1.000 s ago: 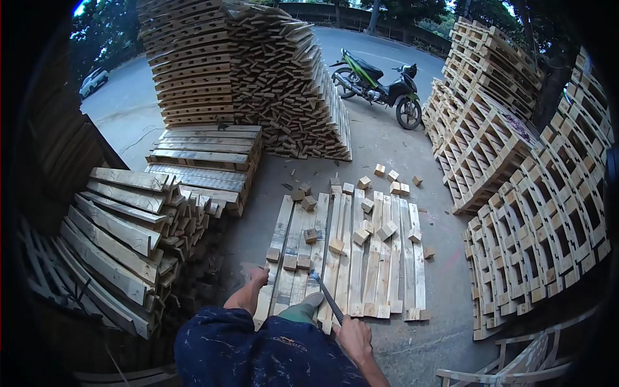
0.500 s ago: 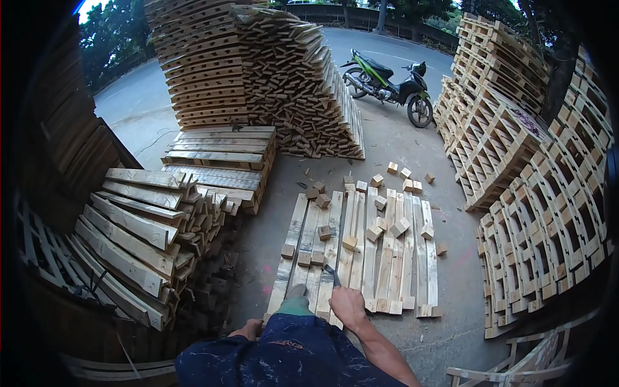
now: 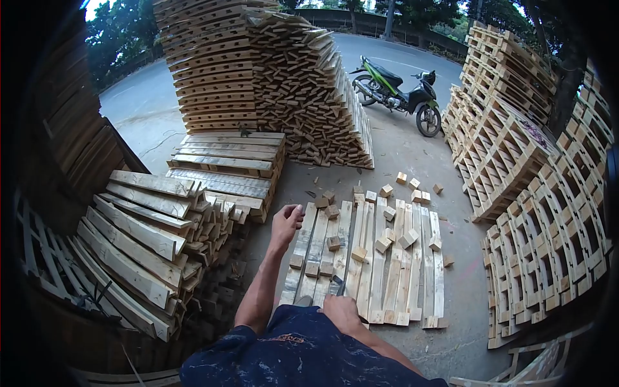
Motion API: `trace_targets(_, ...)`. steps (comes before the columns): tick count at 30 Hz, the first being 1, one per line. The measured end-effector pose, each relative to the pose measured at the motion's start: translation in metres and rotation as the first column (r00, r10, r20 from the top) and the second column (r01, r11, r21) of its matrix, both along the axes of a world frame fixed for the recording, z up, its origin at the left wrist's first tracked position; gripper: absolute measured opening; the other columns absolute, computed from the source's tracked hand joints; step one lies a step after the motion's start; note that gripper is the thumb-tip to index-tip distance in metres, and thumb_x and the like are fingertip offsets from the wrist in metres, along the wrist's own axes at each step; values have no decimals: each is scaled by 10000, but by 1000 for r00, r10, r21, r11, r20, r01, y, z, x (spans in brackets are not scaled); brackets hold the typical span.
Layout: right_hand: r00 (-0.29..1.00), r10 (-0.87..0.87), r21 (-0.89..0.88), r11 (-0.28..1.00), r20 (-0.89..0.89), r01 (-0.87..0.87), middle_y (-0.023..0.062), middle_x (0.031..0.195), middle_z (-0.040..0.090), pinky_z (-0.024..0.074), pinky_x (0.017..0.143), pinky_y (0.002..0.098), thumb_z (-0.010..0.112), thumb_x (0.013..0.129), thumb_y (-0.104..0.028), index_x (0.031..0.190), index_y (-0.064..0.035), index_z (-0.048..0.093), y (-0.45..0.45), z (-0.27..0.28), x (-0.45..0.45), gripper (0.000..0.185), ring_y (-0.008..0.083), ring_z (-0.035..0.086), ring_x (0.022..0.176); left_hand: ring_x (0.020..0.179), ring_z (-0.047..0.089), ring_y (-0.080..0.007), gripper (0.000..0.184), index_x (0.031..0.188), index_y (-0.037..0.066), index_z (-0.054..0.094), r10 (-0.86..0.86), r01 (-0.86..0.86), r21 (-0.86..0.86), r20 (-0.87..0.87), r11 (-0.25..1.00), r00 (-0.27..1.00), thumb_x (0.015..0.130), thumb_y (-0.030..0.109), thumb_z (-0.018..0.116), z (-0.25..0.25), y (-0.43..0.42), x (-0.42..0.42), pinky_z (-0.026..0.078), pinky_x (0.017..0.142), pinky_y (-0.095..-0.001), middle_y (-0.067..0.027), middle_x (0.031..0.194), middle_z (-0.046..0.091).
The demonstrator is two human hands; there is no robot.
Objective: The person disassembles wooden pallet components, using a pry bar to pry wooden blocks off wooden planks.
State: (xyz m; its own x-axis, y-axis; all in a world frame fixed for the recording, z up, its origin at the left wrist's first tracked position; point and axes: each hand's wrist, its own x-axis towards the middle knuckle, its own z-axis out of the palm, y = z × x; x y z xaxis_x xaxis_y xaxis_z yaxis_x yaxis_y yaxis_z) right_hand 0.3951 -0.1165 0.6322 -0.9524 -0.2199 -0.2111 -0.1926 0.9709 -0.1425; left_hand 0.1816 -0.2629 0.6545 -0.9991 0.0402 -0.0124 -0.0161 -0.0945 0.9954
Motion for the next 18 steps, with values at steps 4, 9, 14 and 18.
trace_targets(4, 999, -27, 23, 999, -33, 28, 98, 683, 658, 519, 536, 357, 623, 778, -449, 842, -26, 610, -9, 10, -31, 428, 255, 664, 633, 745, 586, -116, 283, 950, -1, 622, -174, 168, -59, -514, 984, 840, 906, 272, 562, 158, 15, 27, 470, 613, -253, -58, 830, 639)
trace_targets(9, 978, -7, -19, 1000, -208, 3, 85, 674, 659, 507, 523, 357, 660, 747, -401, 811, -44, 631, -18, -11, -61, 363, 225, 669, 631, 635, 627, -127, 321, 811, 29, 662, -237, 198, -171, -890, 965, 390, 764, 342, 715, 291, -3, 92, 490, 540, -246, -55, 715, 659)
trace_targets(14, 997, 19, 12, 1000, -80, -18, 84, 630, 652, 510, 506, 344, 668, 737, -403, 794, -48, 637, -33, 22, -75, 361, 210, 664, 599, 629, 627, -123, 358, 807, 38, 666, -153, 230, -114, -975, 966, 162, 749, 388, 706, 316, -23, 117, 490, 533, -241, -51, 700, 657)
trace_targets(18, 999, 34, 41, 999, -29, -33, 88, 637, 651, 514, 516, 327, 663, 745, -434, 791, -33, 631, -41, 55, -76, 406, 207, 664, 603, 624, 627, -120, 388, 803, 45, 669, -89, 228, -56, -986, 972, 138, 737, 425, 698, 311, -35, 120, 491, 527, -237, -47, 688, 656)
